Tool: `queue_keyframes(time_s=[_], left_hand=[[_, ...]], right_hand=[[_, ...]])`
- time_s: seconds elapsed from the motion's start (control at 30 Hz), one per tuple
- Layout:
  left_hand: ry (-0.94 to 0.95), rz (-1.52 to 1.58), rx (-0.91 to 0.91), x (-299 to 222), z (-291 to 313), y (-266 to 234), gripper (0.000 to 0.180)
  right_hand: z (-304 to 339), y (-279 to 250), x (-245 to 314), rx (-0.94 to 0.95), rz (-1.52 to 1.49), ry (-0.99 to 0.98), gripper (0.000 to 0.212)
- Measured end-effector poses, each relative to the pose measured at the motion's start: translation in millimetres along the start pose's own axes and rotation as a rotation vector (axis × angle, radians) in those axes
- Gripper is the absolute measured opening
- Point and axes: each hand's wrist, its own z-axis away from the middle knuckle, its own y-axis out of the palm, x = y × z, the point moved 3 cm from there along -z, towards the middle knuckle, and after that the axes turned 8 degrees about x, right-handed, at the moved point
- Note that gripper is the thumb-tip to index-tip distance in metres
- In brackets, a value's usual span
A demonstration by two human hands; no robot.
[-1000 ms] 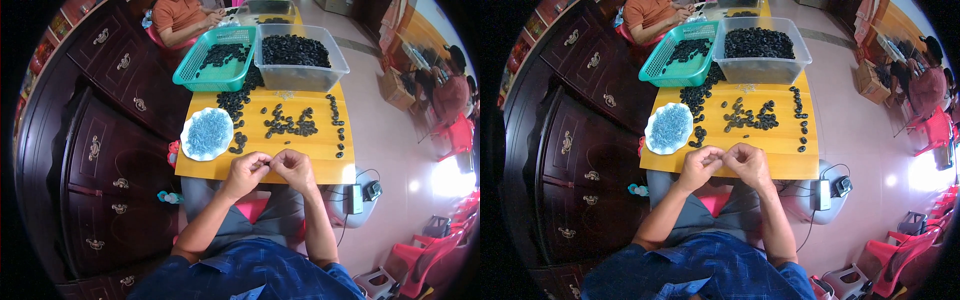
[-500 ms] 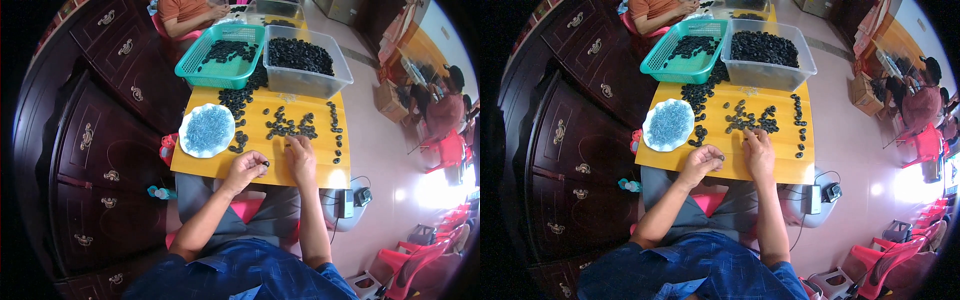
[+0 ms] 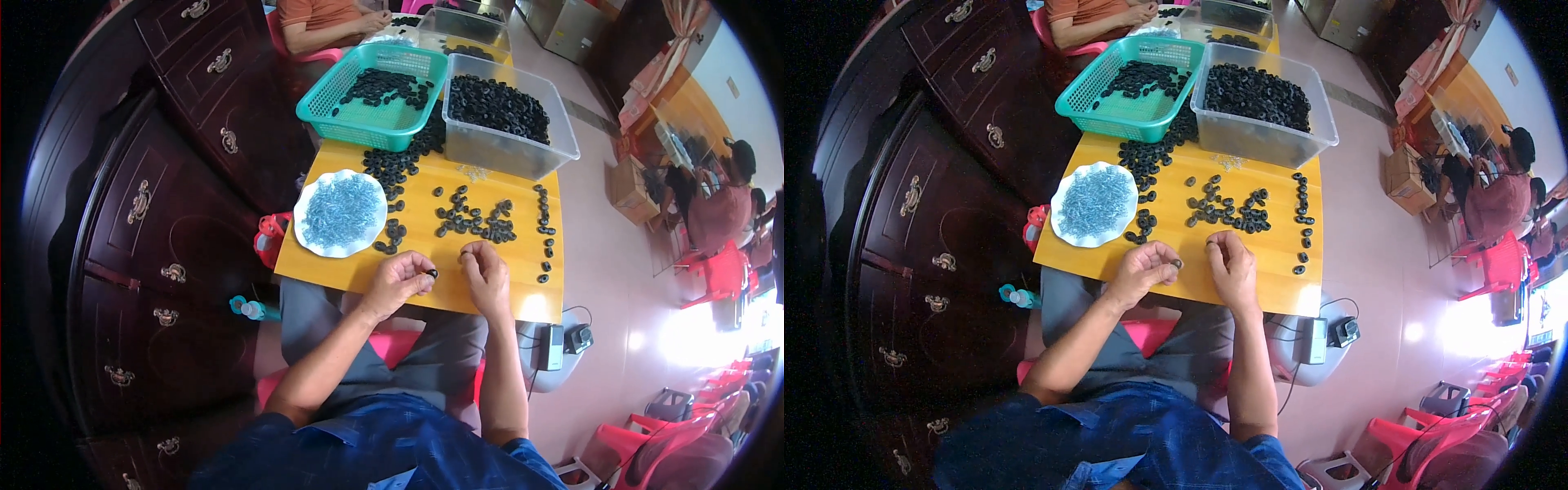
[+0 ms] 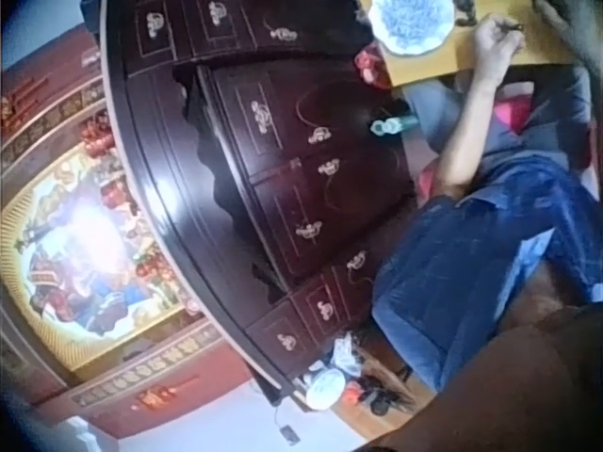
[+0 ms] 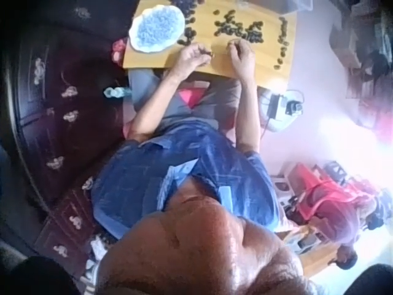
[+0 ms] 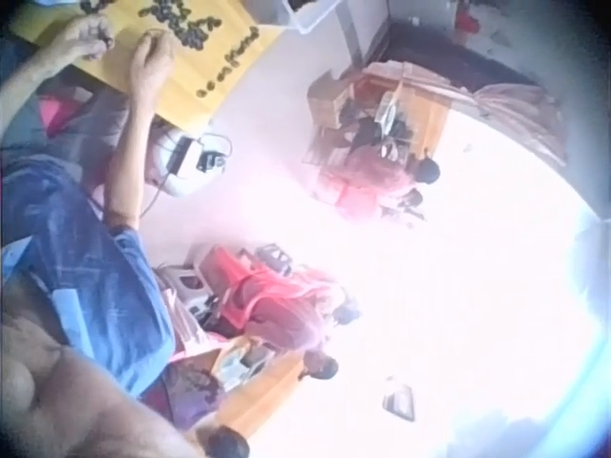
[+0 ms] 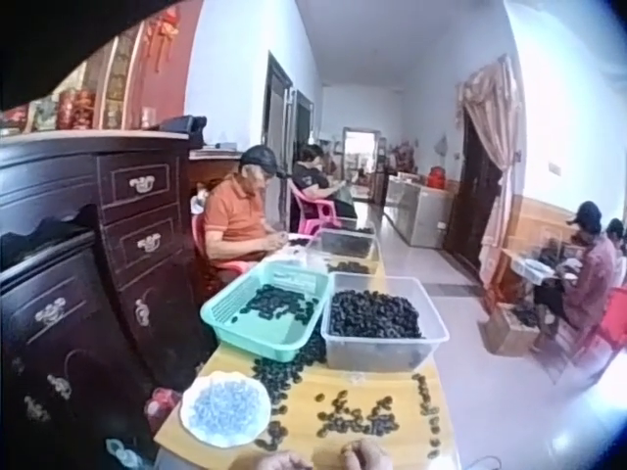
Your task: The person picks up black plastic rings from a table and inserts small blue beads into them by hand. The assembled pieces are then placed back onto the table surface.
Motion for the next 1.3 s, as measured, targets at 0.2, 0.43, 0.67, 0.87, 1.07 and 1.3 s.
queue_keyframes(time_s=[0.2, 0.43, 0.67, 0.87, 1.07, 1.3], left_hand=[[-0.002, -0.004, 0.041, 2, -3, 4, 0.014], [0.051, -0.084, 0.0, -14, -7, 11, 0.014], [0.075, -0.119, -0.011, -31, 0, 12, 0.014], [0.104, -0.136, 0.016, -56, 13, 16, 0.015], [0.111, -0.127, 0.05, -64, 31, 22, 0.014], [0.127, -0.158, 0.097, -61, 49, 12, 0.015]], right_hand=[[15, 3, 12, 0.135, -0.611, 0.131, 0.013], [13, 5, -1, 0.227, -0.852, 0.093, 0.013], [17, 5, 7, 0.259, -0.993, 0.202, 0.014], [22, -2, 34, 0.306, -0.88, 0.193, 0.015], [40, 3, 49, 0.272, -0.871, 0.191, 0.015], [55, 20, 60, 0.255, -0.872, 0.2, 0.013]])
